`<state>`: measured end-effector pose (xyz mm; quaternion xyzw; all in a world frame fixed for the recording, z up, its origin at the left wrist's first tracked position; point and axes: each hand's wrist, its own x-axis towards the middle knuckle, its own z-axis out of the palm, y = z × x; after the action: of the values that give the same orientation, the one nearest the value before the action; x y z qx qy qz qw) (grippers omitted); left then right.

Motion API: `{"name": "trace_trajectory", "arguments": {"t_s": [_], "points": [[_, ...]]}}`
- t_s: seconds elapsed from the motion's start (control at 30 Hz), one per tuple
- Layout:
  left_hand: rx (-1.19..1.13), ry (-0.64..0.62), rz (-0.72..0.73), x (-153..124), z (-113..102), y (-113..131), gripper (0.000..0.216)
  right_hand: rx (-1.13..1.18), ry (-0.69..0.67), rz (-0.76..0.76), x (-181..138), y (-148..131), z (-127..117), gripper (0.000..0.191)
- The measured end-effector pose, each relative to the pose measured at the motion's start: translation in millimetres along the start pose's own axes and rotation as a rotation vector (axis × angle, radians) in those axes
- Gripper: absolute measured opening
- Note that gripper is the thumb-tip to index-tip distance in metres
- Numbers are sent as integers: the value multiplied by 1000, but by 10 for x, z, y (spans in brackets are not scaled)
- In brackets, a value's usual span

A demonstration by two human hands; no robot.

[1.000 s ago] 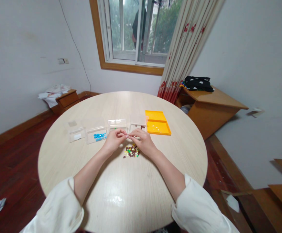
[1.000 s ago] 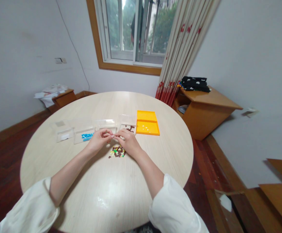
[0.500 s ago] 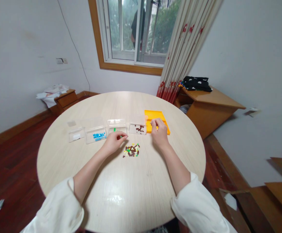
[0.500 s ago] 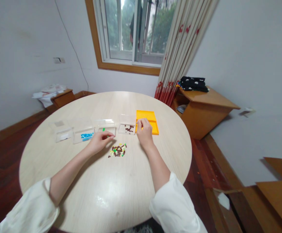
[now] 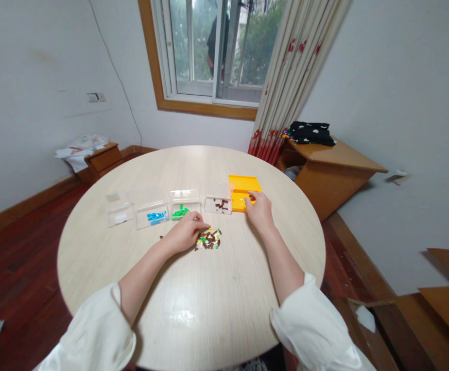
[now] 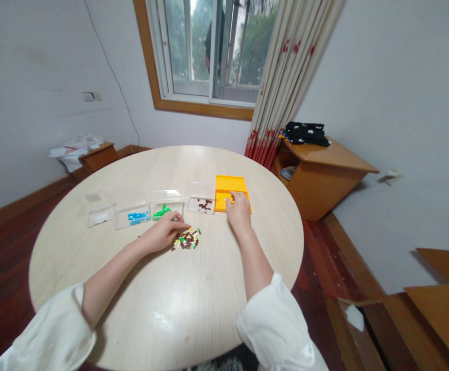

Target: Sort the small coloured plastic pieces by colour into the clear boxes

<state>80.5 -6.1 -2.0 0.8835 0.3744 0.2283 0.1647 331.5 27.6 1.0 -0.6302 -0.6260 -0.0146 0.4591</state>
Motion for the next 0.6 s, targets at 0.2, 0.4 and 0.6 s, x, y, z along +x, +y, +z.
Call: {"name": "trace_trajectory", "arguments": {"t_s": [0.2,0.4,0.6], "points": [[-22,-47,66,2,-14,24,38,5,-11,16,-2,-38,-12,28],[-23,-6,-4,10,-27,38,30,22,-27,23,-4,-84,-24,31],[-43,30,-62,33,-53,33,17,42,-3,-7,-16,-108,-7,30]]}}
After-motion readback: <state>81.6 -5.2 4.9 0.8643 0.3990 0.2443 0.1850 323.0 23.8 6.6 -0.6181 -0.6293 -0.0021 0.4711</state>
